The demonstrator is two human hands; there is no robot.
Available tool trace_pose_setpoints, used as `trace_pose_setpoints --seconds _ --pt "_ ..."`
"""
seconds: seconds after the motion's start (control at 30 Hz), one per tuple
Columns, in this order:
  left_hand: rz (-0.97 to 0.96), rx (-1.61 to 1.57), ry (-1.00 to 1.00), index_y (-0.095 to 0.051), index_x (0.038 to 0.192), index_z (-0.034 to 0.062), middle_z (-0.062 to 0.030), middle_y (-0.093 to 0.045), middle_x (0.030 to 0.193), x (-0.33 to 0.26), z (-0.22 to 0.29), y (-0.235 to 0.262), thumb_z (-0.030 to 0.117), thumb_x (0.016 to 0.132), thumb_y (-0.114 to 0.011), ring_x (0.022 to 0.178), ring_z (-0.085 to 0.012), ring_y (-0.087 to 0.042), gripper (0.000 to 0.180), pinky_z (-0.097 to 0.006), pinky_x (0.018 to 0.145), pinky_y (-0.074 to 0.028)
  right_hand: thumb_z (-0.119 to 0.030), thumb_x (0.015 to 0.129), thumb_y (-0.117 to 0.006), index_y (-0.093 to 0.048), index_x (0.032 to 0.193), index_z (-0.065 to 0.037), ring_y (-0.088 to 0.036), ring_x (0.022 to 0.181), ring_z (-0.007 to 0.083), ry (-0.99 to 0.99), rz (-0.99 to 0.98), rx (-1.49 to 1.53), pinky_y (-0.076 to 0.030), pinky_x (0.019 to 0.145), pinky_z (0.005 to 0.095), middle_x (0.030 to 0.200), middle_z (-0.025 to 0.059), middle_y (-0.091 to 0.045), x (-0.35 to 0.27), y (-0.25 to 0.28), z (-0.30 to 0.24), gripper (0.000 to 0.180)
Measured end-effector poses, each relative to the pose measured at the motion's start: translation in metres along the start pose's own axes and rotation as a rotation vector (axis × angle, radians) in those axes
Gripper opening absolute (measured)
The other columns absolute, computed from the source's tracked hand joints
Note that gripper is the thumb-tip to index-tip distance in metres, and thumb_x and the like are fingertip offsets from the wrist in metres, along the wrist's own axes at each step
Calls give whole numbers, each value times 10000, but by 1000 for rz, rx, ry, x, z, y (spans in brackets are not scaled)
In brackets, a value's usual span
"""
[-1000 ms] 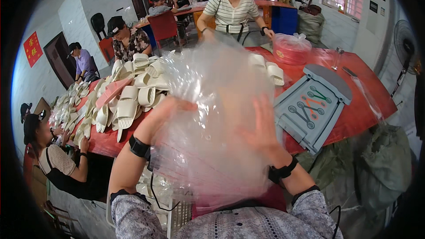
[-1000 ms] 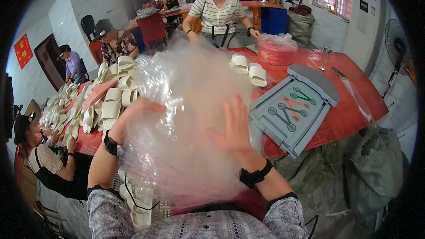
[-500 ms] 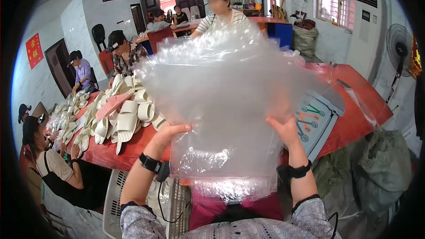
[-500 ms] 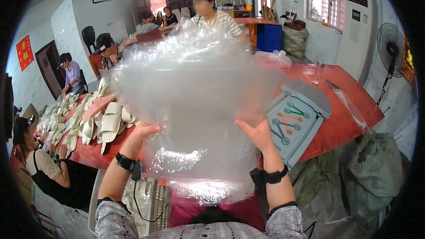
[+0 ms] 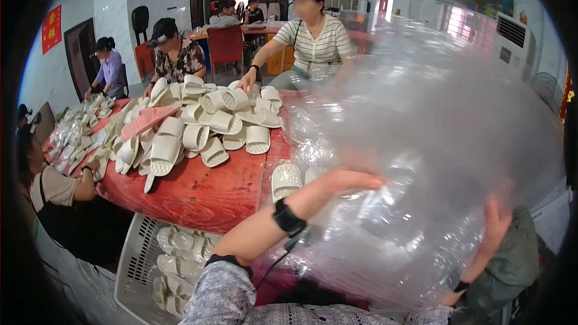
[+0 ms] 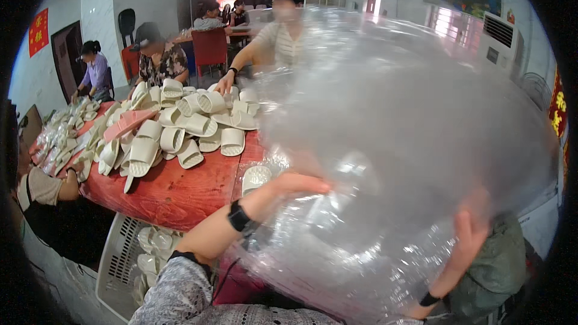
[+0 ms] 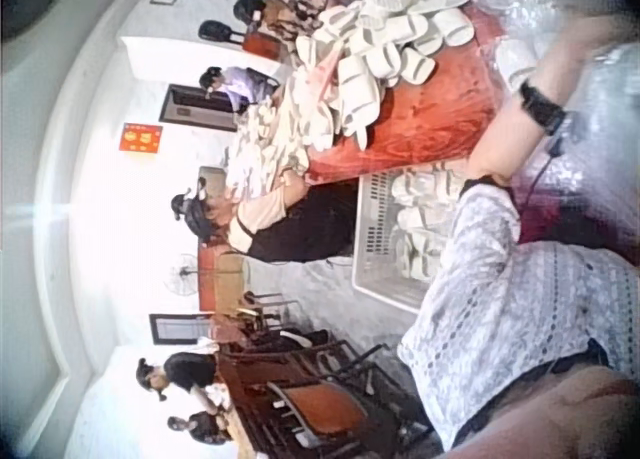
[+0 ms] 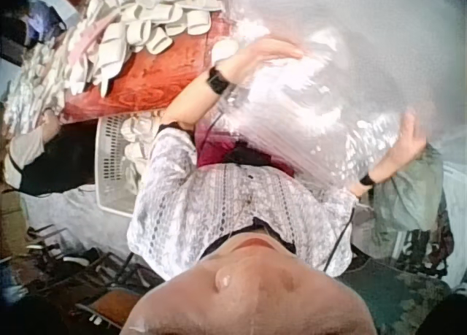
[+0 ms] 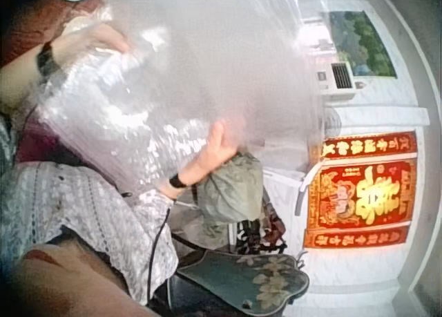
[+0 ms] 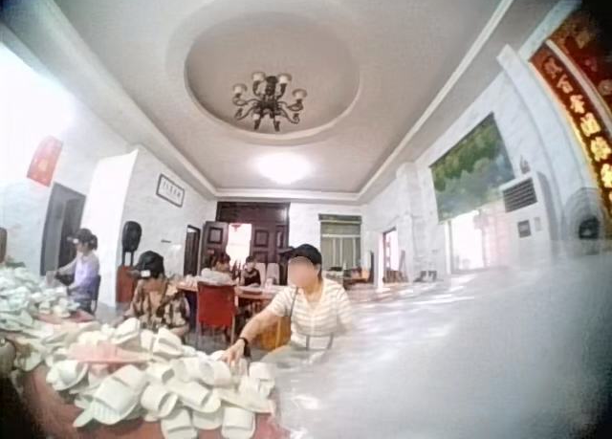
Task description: Checking and packaging pairs of white slippers into plastic bags at a factory workstation.
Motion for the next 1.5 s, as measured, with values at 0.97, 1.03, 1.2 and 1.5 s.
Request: trace_pose_setpoints --seconds 0.97,1.03,1.2,1.5 --pt "793 -195 225 -581 1244 20 -22 -645 1120 -178 -135 161 202 971 -617 994 -132 -609 329 -289 857 -481 -389 811 -786 -317 1465 63 -472 1295 420 -147 -877 -192 -359 1106 434 1382 297 -485 -92 -251 156 923" --pt "800 -130 179 -569 1276 30 -35 -638 1141 -168 -128 147 189 959 -632 1011 -138 -608 360 -301 844 -486 -391 849 -755 -305 1472 61 -489 1286 408 50 -905 -201 -375 1096 428 1374 291 -499 -101 -264 141 892" --pt "878 -133 204 -576 1260 31 -40 -652 1117 -199 -149 161 153 940 -658 962 -152 -627 353 -310 799 -504 -549 881 -658 -296 1491 43 -443 1314 438 100 -1111 -36 -354 1113 436 1408 293 -458 -118 -291 91 924" --pt "1049 -453 258 -631 1118 70 -37 -672 1007 -274 -204 161 202 972 -634 910 -182 -646 196 -345 788 -536 -629 897 -585 -337 1450 99 -494 1259 443 -31 -1155 -278 -378 1081 459 1348 306 -514 -87 -289 145 948"
Point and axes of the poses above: each hand's wrist, its own x-axis towards the middle knuckle, its own y-axis out of the back of the hand, z = x × y, the point moved 5 cm from there along x, towards the middle knuckle
